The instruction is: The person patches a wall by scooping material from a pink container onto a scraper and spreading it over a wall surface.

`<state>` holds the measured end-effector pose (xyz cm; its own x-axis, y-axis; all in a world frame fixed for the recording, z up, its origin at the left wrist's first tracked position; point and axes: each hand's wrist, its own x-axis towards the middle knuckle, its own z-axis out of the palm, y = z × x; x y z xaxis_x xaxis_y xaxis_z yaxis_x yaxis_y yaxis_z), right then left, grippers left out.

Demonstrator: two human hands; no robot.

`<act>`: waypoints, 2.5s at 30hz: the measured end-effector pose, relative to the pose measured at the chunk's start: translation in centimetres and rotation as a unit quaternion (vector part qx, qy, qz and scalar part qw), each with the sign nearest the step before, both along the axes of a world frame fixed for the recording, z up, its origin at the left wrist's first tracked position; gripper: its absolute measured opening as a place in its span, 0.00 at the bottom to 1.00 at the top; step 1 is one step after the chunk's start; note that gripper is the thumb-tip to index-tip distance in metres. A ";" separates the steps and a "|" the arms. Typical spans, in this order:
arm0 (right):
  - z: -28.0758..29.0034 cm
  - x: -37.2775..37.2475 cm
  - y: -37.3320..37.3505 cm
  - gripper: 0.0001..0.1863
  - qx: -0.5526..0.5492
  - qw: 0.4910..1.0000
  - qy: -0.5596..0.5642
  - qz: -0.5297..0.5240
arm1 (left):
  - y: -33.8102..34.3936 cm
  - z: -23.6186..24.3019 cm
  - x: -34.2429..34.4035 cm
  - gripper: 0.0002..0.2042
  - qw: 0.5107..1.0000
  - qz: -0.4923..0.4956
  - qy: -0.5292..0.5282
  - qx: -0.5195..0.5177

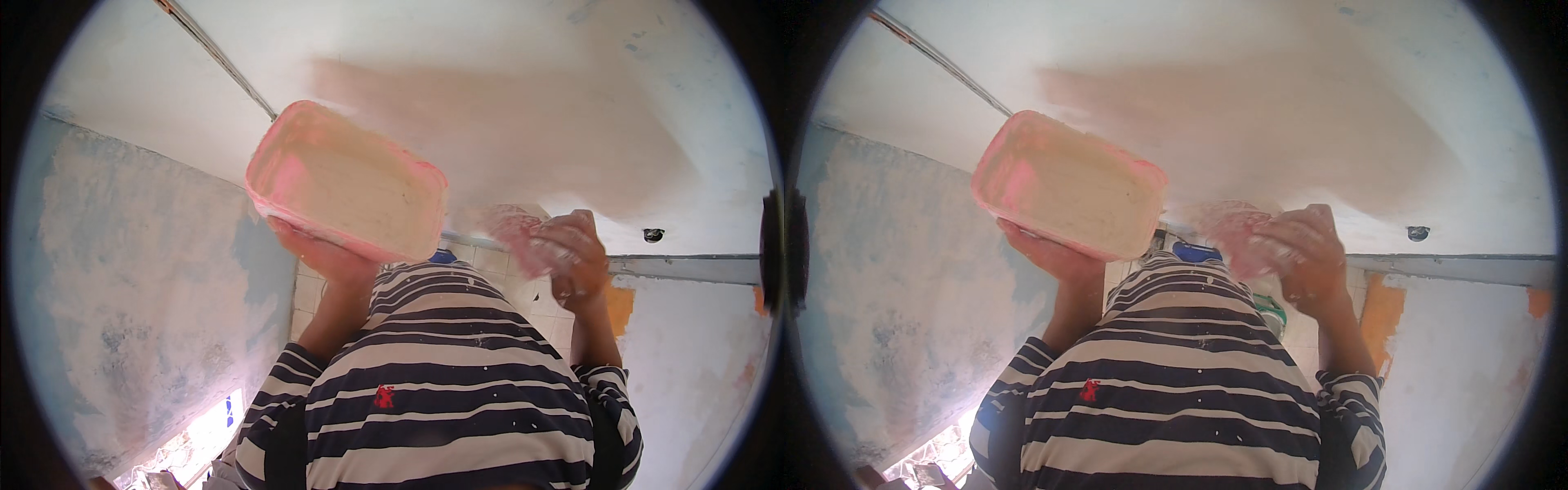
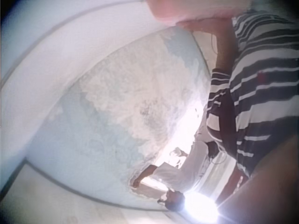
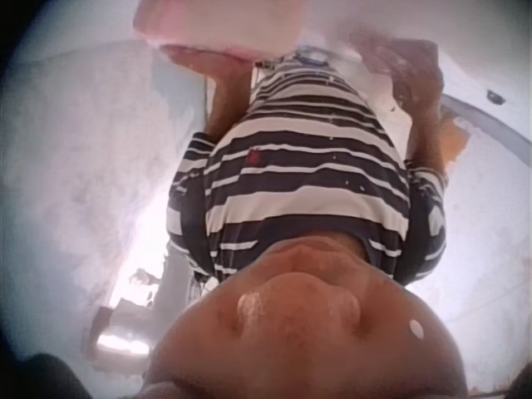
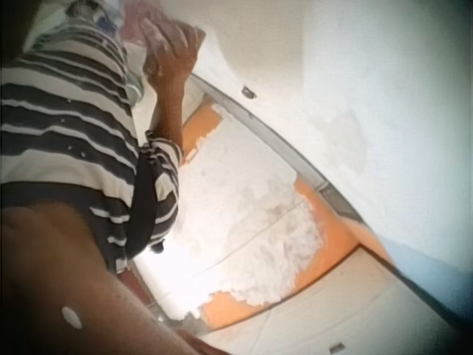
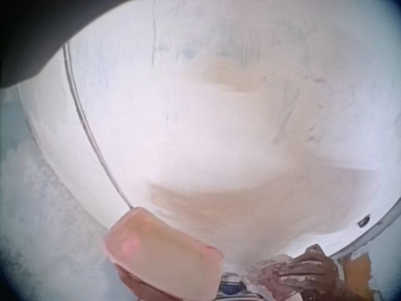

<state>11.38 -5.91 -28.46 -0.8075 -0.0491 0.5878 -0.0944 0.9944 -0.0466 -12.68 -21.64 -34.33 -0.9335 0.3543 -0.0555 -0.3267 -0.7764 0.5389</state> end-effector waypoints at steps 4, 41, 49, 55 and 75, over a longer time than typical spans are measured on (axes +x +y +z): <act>-1.9 0.4 0.1 0.09 -0.293 0.942 0.128 -0.104 | 0.3 0.0 -0.1 0.32 1.000 0.004 0.020 -0.012; 2.7 0.3 4.7 0.17 -0.502 0.855 -0.071 -0.111 | 3.8 -2.7 2.5 0.34 0.984 -0.108 0.139 -0.013; 2.0 0.6 6.1 0.17 -0.536 0.830 -0.104 -0.114 | 4.6 -4.9 2.5 0.32 0.974 -0.113 0.195 -0.019; 1.7 -0.5 6.5 0.19 -0.540 0.825 -0.141 -0.090 | 4.9 -6.3 1.7 0.31 0.849 0.093 0.456 -0.248; 3.0 8.7 7.7 0.23 -0.797 0.602 0.042 -0.009 | 5.4 -8.9 6.6 0.28 0.970 -0.005 0.240 -0.038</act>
<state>20.12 1.78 -25.43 -0.7634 0.6404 -0.0849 -0.1528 -0.3067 -0.9394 -6.04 -16.22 -43.19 -0.8555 0.3746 0.3574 -0.0312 -0.7263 0.6866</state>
